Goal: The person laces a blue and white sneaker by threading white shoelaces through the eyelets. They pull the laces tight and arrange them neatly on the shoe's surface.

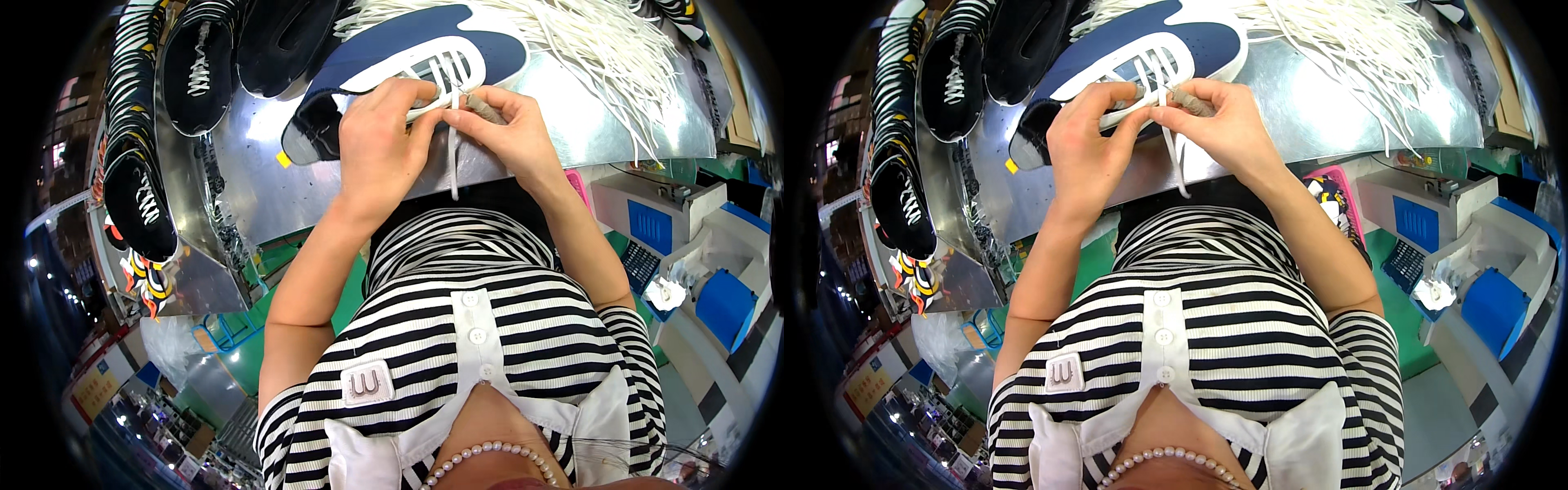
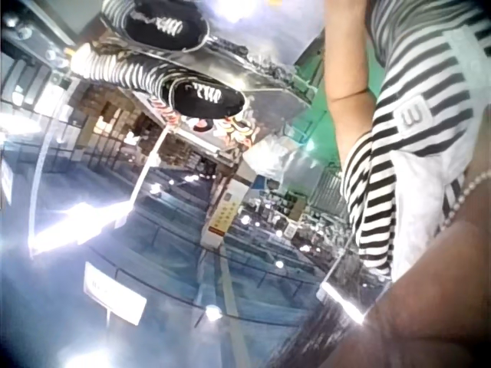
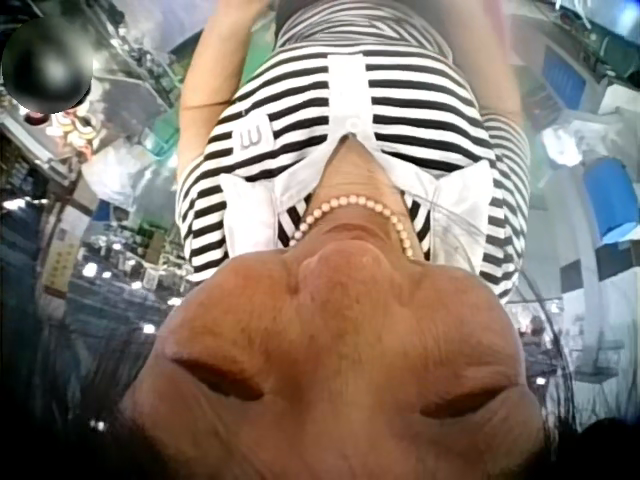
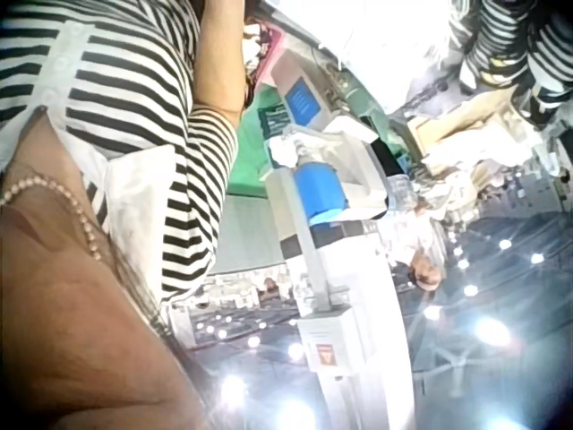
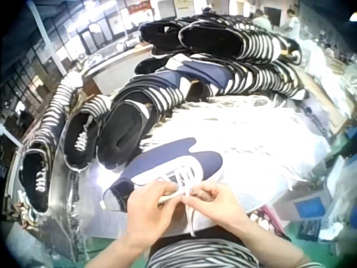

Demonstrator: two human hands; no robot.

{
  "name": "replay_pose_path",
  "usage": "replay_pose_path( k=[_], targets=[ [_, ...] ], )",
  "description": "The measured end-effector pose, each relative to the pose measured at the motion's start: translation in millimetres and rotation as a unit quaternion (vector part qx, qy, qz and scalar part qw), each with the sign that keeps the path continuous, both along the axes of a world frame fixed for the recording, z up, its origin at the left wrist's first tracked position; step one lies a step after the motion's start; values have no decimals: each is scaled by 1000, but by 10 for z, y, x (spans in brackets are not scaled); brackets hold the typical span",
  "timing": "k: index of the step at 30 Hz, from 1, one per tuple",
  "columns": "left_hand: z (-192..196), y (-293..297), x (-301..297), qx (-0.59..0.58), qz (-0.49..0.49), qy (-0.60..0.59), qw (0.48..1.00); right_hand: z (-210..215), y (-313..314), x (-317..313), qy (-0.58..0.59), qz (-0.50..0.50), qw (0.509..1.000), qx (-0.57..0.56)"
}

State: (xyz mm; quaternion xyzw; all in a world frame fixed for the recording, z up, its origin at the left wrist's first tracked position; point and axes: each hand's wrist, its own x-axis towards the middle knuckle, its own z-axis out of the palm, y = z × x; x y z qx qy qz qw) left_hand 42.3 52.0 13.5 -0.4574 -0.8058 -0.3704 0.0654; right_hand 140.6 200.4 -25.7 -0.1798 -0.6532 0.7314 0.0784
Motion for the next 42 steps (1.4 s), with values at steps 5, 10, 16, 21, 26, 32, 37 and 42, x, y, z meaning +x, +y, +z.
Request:
replay_pose_path(
  k=[5, 10, 16, 21, 26, 32, 37, 42],
  targets=[
    [98, -45, -89, 6, -10, -1, 1000, 82, -129, 381, -91, 207, 974, 13],
    [-171, -69, -162, -145, -5, -57, 988, 76, -58, 280, -32, 99, 989, 106],
    [-111, -50, -291, -164, -15, -242, 956, -54, 95, -298, 163, -80, 968, 171],
    [-83, -27, -294, -181, -16, -258, 949, -189, 115, -372, 142, -94, 968, 182],
    [-196, 27, -217, -174, 22, -144, 974, -172, 92, -371, 107, -104, 971, 187],
    [-207, 24, -207, -178, 18, -111, 978, -31, 59, -43, 35, -86, 969, 230],
    [-251, 15, -223, -163, 12, -106, 981, 10, -26, 258, -52, -5, 976, 211],
    [-255, 14, -240, -152, -2, -92, 984, -17, -10, 235, -56, 0, 979, 197]
  ],
)
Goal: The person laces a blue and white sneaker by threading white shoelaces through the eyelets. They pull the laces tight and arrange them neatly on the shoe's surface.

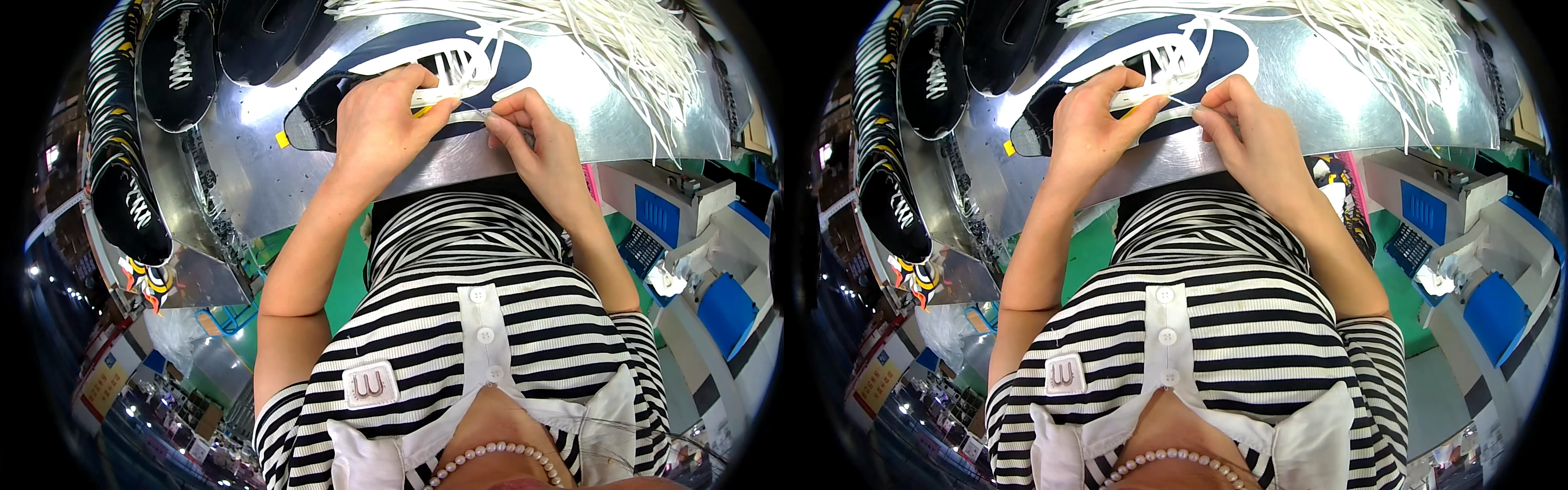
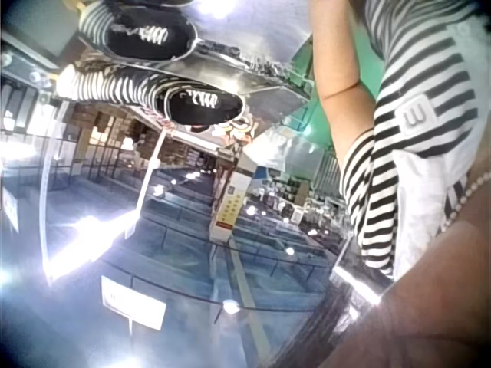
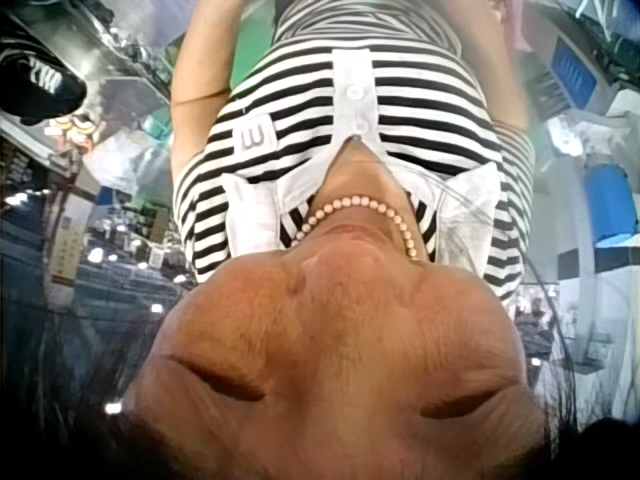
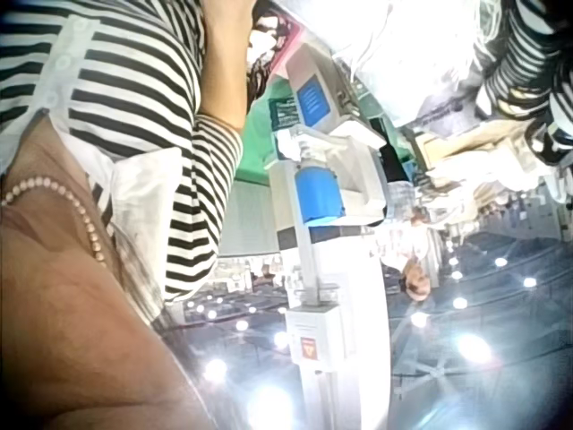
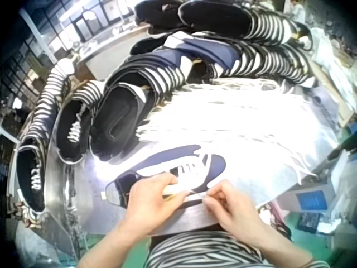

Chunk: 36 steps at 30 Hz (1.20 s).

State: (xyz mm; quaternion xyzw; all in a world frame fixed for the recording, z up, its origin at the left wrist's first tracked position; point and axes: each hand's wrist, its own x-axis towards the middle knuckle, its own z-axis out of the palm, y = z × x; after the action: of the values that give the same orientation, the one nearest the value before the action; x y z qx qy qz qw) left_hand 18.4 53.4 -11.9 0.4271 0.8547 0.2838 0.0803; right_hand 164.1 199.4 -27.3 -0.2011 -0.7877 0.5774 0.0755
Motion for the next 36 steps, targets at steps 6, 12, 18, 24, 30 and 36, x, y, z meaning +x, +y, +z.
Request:
replay_pose_path(
  k=[6, 12, 18, 24, 30, 36],
  targets=[
    [22, 2, 21, -10, 13, -39, 999, 4, -20, 14, 27, -12, 999, -31],
    [15, -38, 97, 34, -7, -48, 998, -17, -55, -21, -20, -29, 999, -37],
    [-84, -98, 208, 99, -38, 36, 994, -185, -245, -280, 25, -37, 999, 9],
    [-30, -238, 205, 99, -78, 165, 978, 73, 385, 233, -38, 87, 987, 133],
    [53, -191, 339, 111, -97, 197, 969, 398, -22, -225, 127, 146, 932, 305],
    [-52, -254, 261, 117, -83, 194, 970, 201, -6, -489, 1, 173, 926, 337]
  ],
)
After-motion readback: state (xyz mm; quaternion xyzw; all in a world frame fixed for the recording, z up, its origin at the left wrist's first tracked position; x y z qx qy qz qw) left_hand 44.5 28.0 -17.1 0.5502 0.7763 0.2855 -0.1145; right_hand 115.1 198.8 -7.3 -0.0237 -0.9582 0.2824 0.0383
